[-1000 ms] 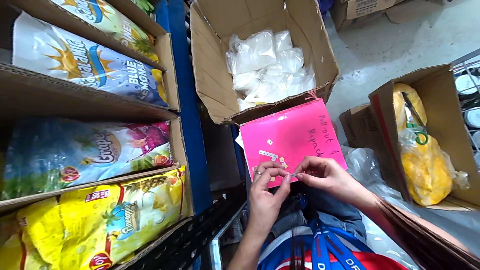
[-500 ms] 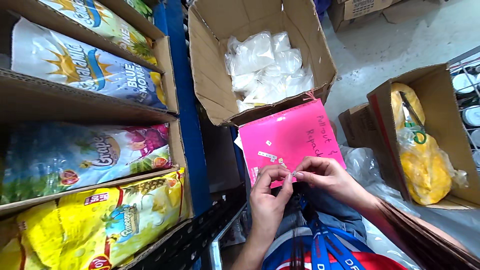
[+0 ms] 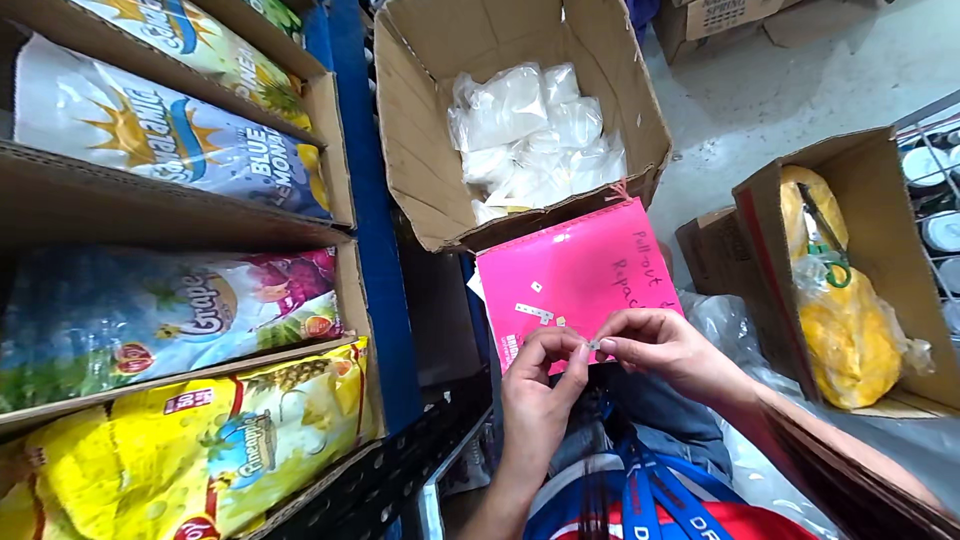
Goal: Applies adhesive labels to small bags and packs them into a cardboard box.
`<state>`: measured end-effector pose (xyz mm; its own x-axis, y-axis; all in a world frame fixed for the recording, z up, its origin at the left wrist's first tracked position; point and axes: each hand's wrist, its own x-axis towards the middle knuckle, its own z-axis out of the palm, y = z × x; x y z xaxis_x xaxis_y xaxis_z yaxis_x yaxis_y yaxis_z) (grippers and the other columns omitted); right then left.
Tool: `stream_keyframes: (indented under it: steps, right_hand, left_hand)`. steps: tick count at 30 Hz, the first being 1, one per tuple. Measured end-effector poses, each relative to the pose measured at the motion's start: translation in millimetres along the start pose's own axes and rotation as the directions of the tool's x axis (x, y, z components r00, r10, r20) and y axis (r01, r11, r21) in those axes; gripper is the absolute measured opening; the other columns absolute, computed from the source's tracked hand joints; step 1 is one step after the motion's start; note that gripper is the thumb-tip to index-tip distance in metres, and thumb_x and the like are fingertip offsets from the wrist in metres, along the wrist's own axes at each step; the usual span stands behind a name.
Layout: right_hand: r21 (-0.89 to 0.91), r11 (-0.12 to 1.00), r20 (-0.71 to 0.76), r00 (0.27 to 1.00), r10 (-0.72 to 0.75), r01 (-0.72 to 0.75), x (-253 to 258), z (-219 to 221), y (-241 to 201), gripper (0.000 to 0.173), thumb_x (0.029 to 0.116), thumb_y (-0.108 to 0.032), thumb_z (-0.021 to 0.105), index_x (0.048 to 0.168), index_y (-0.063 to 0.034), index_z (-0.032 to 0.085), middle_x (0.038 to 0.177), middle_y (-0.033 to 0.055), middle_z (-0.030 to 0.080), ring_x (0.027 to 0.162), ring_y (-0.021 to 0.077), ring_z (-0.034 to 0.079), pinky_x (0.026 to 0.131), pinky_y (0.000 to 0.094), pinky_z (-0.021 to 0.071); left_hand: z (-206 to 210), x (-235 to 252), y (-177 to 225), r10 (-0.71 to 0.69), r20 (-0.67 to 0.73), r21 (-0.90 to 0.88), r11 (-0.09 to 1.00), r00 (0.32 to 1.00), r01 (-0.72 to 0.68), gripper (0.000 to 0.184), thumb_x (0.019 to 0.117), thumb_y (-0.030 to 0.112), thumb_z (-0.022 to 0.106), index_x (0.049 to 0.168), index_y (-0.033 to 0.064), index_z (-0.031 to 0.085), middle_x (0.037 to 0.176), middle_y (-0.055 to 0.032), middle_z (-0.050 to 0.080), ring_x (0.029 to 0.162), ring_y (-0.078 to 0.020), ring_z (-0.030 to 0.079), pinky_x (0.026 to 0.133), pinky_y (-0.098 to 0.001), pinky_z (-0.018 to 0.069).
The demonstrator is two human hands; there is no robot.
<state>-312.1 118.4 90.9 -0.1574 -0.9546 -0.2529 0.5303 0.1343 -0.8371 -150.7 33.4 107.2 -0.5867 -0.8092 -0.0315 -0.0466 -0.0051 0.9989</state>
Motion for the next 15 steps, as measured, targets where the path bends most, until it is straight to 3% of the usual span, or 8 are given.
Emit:
stream_keyframes:
  steps: [15]
  right_hand:
    - [-0.031, 0.997, -0.007, 0.998, -0.067, 0.067, 0.0, -0.8, -3.3, 0.012, 0.0971, -0.005, 0.063, 0.098, -0.0091, 0.075, 0.088, -0.0090, 0.074, 0.076, -0.0049, 0.065, 0.068, 0.0126, 0.0533]
  left_hand:
    - [3.9, 3.3, 5.4, 0.056, -0.020, 0.060, 0.997, 0.998, -0.055, 0.004, 0.0931, 0.011, 0.068, 0.094, 0.0073, 0.070, 0.099, 0.0045, 0.070, 0.094, -0.0020, 0.067, 0.082, -0.0181, 0.0577]
